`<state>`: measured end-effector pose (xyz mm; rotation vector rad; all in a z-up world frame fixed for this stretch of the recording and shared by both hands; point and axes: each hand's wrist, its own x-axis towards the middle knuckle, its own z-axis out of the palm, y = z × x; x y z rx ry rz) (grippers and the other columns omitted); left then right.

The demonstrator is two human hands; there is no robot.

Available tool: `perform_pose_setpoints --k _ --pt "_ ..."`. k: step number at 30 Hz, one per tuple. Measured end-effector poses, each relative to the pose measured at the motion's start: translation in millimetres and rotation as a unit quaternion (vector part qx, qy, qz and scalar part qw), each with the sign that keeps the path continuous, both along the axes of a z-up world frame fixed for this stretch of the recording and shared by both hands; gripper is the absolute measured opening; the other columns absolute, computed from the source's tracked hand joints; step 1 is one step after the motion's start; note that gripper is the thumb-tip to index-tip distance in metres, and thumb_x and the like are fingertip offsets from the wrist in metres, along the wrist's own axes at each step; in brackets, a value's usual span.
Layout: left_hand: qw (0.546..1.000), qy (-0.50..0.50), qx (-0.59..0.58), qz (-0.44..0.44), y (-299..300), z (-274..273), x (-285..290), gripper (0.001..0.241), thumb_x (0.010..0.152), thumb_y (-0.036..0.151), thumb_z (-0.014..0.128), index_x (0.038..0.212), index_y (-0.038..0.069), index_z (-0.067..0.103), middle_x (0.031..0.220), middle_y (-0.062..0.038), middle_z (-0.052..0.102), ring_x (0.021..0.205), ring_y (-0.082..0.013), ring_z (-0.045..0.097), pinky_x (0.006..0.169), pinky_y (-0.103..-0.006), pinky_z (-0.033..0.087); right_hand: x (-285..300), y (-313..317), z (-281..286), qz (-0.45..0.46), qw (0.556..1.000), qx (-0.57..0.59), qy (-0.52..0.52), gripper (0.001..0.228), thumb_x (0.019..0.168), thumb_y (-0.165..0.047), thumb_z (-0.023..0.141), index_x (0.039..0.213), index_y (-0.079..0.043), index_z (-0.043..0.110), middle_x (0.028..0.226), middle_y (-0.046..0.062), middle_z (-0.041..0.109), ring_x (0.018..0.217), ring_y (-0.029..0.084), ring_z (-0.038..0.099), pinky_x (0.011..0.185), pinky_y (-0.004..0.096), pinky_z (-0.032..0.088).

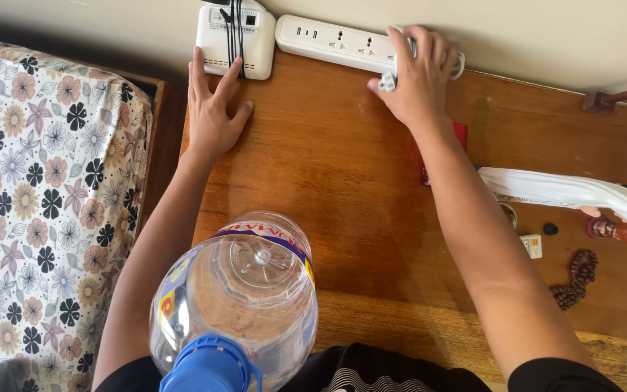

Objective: Organizing various household items on a desk and wrapping an extension cord cable.

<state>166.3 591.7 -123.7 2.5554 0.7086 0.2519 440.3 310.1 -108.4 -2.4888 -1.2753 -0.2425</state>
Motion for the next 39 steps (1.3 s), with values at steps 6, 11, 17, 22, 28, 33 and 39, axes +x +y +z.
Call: perform_pose_setpoints --k 6,11,17,22,28,33,39 --pt "1.0 -0.007 0.005 -0.006 -1 -2 0 0.078 0.098 0.03 0.08 0.165 0.041 0.041 0.172 -0.018 -0.005 0.159 -0.05 0.008 0.128 -0.0603 0.023 -3 -24 3 -0.024 0.999 -0.028 0.03 0.112 0.071 -0.054 0.102 0.159 -0.021 0.04 0.152 0.015 0.036 0.145 0.041 0.031 0.118 0.075 0.011" --pt "1.0 -0.006 0.008 -0.009 0 -5 -4 0.079 0.099 0.03 0.08 0.166 0.039 0.041 0.172 -0.018 -0.005 0.158 -0.0507 0.007 0.128 -0.061 0.022 -4 -24 27 -0.039 0.992 -0.082 0.092 0.122 0.065 -0.054 0.1 0.162 -0.024 0.033 0.158 0.018 0.03 0.148 0.044 0.024 0.118 0.075 0.009" --pt "1.0 -0.022 0.001 -0.014 -1 -2 -4 0.079 0.099 0.029 0.081 0.166 0.038 0.041 0.173 -0.018 -0.005 0.159 -0.0507 0.006 0.128 -0.0618 0.022 -18 -20 56 -0.046 0.96 -0.215 0.175 0.148 0.049 -0.056 0.099 0.166 -0.024 0.014 0.168 0.017 0.008 0.154 0.044 0.007 0.118 0.074 0.001" --pt "0.998 -0.046 -0.024 -0.017 -2 4 -6 0.084 0.095 0.025 0.086 0.166 0.033 0.041 0.172 -0.019 -0.005 0.159 -0.0502 0.01 0.127 -0.0601 0.027 -31 -28 84 -0.087 0.962 -0.181 0.186 0.138 0.06 -0.064 0.094 0.167 -0.023 0.017 0.171 0.02 0.001 0.155 0.047 0.002 0.121 0.072 0.004" --pt "0.996 -0.062 -0.056 -0.005 0 5 -7 0.09 0.092 0.021 0.085 0.167 0.027 0.036 0.171 -0.022 -0.004 0.158 -0.0491 0.019 0.125 -0.0567 0.035 -6 -31 49 -0.195 0.939 -0.121 0.257 0.106 0.092 -0.061 0.079 0.165 -0.009 0.022 0.167 0.03 0.016 0.15 0.047 0.027 0.118 0.063 0.029" --pt "0.998 -0.053 -0.041 -0.007 2 -1 -7 0.092 0.092 0.021 0.086 0.168 0.025 0.033 0.171 -0.02 -0.003 0.158 -0.0486 0.019 0.125 -0.0564 0.035 -1 -30 19 -0.143 0.971 -0.048 0.184 0.095 0.09 -0.041 0.087 0.158 -0.005 0.033 0.156 0.025 0.035 0.142 0.042 0.041 0.112 0.053 0.044" --pt "0.998 -0.05 -0.042 -0.004 1 3 -6 0.095 0.091 0.02 0.086 0.169 0.023 0.03 0.171 -0.02 -0.004 0.158 -0.0476 0.018 0.125 -0.056 0.035 -4 -21 19 -0.141 0.983 -0.049 0.109 0.089 0.085 -0.033 0.091 0.152 -0.004 0.041 0.147 0.024 0.043 0.133 0.041 0.047 0.103 0.051 0.051"
